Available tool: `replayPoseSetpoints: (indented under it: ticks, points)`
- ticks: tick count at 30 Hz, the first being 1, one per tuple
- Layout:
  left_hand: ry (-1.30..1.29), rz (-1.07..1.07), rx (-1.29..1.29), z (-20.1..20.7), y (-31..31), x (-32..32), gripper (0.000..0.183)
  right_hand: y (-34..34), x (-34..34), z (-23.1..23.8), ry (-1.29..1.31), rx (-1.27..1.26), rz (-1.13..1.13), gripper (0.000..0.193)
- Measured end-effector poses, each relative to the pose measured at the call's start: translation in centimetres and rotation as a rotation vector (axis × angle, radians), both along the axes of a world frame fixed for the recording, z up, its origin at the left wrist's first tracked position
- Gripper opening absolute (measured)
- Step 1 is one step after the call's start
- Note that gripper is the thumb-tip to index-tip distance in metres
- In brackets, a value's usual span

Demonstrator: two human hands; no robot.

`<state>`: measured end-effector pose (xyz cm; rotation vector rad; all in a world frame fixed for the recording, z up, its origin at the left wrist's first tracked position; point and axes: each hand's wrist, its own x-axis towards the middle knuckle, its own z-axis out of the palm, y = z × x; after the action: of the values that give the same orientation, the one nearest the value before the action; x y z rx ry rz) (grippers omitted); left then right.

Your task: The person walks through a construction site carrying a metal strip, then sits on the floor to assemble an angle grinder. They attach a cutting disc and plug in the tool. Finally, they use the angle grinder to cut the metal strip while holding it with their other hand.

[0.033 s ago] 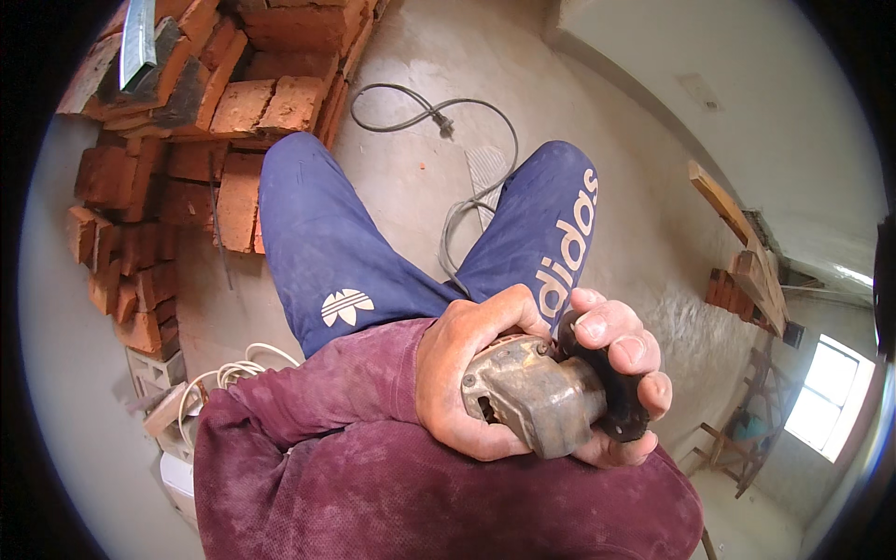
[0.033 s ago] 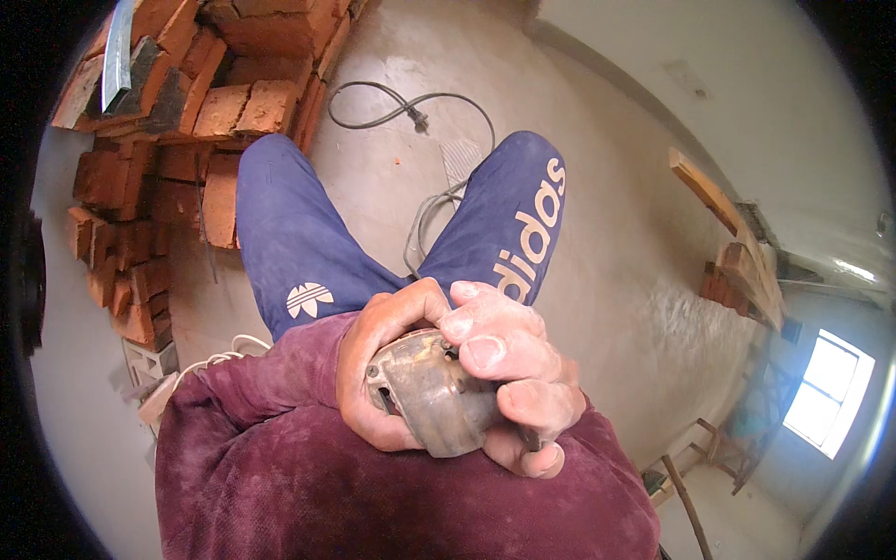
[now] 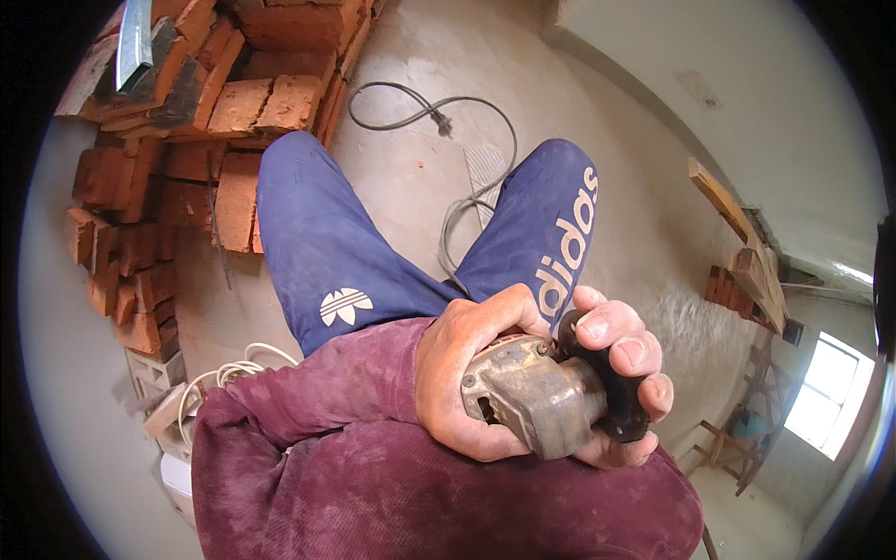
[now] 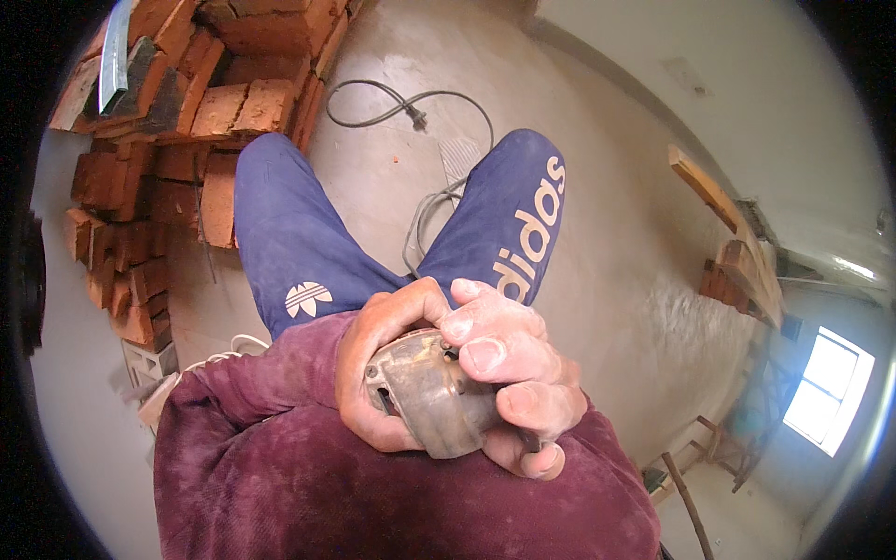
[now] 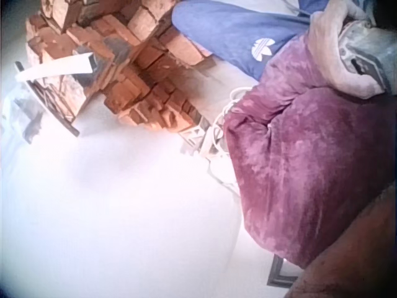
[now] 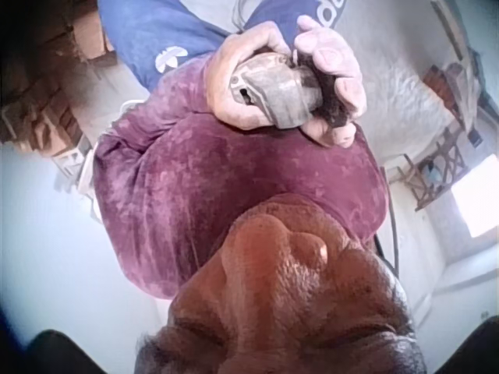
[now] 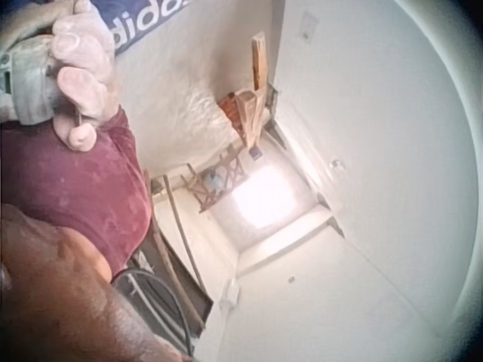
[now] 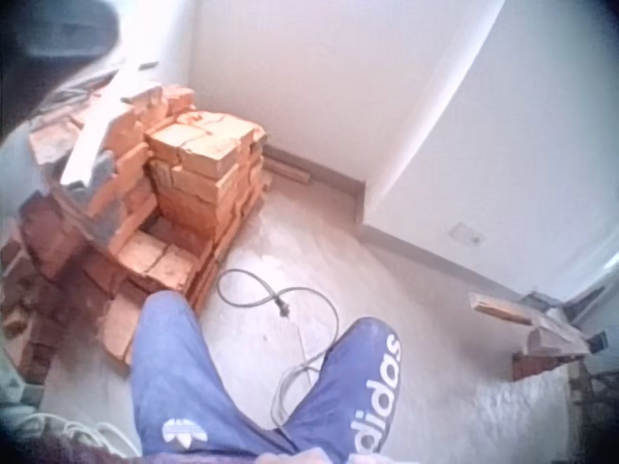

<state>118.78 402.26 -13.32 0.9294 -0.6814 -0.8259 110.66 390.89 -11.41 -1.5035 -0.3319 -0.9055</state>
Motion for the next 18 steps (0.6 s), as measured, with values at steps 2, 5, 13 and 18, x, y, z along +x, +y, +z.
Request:
replayPoseSetpoints:
  ticks: [2, 5, 13, 18]
  points:
    - [-0.008, 0.023, 0.009, 0.1, -0.2, -0.3, 0.055, 0.2, 0.1, 0.2, -0.007, 0.036, 0.004, 0.054]
    - [-0.028, 0.057, 0.017, 0.8, -0.5, 0.0, 0.056, 0.2, 0.3, 1.0, 0.006, 0.049, -0.002, 0.052]
    - [0.025, 0.002, 0.046, 0.1, -0.4, -0.7, 0.055, 0.3, -0.3, 0.8, 0.055, 0.109, 0.029, 0.049]
    - [-0.037, 0.040, 0.100, 0.2, -0.2, -1.1, 0.056, 0.5, 0.5, 0.6, 0.036, 0.130, 0.037, 0.049]
